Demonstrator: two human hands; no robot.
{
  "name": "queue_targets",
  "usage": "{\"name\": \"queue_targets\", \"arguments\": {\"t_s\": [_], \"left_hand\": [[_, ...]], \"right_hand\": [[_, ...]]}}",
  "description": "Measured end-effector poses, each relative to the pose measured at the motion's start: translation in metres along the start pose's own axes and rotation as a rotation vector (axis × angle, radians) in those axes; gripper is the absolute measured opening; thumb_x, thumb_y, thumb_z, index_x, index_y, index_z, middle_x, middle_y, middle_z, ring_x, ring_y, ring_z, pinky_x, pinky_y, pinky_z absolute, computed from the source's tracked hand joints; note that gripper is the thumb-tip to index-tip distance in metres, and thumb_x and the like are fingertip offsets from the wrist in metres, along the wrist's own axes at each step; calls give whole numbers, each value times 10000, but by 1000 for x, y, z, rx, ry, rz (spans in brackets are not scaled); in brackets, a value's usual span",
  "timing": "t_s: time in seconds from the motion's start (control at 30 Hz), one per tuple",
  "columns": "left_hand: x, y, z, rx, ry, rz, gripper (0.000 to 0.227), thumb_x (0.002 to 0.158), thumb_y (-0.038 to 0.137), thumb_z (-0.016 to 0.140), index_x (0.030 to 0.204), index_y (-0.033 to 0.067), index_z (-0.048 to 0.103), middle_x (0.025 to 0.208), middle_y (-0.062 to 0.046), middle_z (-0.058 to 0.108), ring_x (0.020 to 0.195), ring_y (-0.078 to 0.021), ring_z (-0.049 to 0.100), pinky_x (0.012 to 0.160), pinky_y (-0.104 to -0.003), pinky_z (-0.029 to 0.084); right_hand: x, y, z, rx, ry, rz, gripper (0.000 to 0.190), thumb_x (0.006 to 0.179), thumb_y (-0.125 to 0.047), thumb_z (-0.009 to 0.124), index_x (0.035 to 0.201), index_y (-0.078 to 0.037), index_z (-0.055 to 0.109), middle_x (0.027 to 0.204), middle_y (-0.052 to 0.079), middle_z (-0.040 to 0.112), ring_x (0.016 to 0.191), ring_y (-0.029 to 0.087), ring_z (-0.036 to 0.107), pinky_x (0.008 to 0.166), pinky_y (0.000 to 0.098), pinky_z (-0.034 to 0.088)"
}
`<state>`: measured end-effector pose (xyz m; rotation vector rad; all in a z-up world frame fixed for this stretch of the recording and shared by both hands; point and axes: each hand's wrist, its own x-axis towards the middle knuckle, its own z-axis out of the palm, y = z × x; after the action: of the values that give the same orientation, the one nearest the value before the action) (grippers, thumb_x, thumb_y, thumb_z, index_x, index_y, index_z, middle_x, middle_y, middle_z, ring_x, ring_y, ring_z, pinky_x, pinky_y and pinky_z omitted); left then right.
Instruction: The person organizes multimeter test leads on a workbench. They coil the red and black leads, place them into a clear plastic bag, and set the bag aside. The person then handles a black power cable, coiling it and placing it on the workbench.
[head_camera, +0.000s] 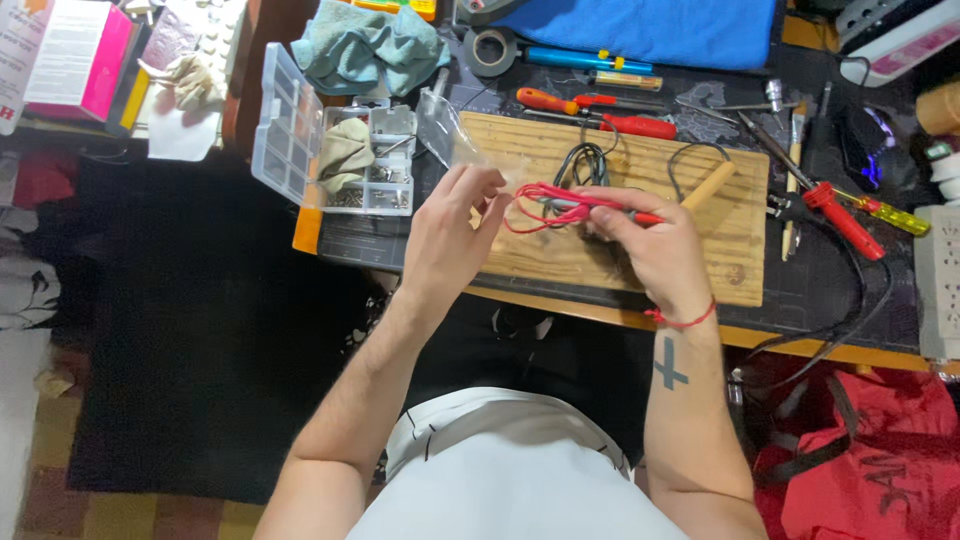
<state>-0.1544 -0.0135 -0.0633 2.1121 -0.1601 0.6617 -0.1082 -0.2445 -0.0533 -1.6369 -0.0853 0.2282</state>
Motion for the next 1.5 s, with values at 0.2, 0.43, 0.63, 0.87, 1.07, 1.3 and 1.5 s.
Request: {"name": "queue_targets", "arguments": {"t_s": [0.2, 0.43, 0.63, 0.87, 1.07, 1.3, 1.5], "left_hand": [[6, 3, 35, 21, -47, 91, 146, 933, 86, 717, 1025, 171, 641, 862, -20, 610, 741, -226, 710, 690, -343, 583], [3, 4, 63, 25, -118, 178, 138, 921, 75, 714, 984, 165, 631, 821, -11, 576, 729, -220, 674, 693, -345, 580], [-4, 0, 65, 67, -114, 158, 141, 895, 57, 704, 972, 144, 623, 805, -49, 556, 729, -276, 660, 696, -394, 575], [-2, 19, 56, -125, -91, 39, 161, 944, 188, 755, 1058, 154, 647, 909, -20, 597, 751, -188, 662, 669, -322, 563], [-7, 14, 60, -604, -190, -184, 537, 924, 394, 798, 1347, 143, 582, 1089, -54, 596, 841, -163, 655, 688, -272, 523], [4, 50, 65, -1314, -63, -253, 774, 1057, 603, 543, 1610, 107, 324, 1416, -143, 649, 1375, -275, 580, 1242, -502, 361], [7, 26, 75, -1386, 61, -393, 350, 1114, 322, 515, 1342, 61, 564, 982, -163, 777, 1165, -276, 702, 1171, -465, 424]], "right_hand": [[-1, 8, -35, 63, 167, -151, 215, 986, -65, 745, 1200, -44, 736, 1248, 165, 730, 1023, 208, 735, 927, 357, 655], [1, 25, -48, 128, 260, -242, 217, 976, -44, 743, 1187, 6, 726, 1210, 204, 726, 1027, 214, 732, 915, 349, 664], [5, 32, -51, 281, 335, -302, 216, 988, 31, 706, 1203, 55, 696, 1195, 229, 713, 1045, 236, 731, 931, 357, 676], [4, 35, -28, 342, 228, -359, 203, 978, 80, 654, 1179, 74, 686, 1237, 304, 683, 1058, 311, 741, 907, 393, 662], [0, 29, -4, 479, 144, -370, 187, 964, 48, 661, 1146, 92, 675, 1216, 342, 668, 1072, 350, 730, 916, 443, 659], [-9, 12, 14, 197, -31, -522, 220, 890, -14, 751, 1077, 101, 736, 1139, 304, 709, 1179, 385, 679, 986, 475, 580], [-18, -7, 17, 224, -38, -478, 358, 924, -185, 770, 1181, 38, 658, 1258, 200, 592, 1211, 294, 626, 955, 432, 615]]}}
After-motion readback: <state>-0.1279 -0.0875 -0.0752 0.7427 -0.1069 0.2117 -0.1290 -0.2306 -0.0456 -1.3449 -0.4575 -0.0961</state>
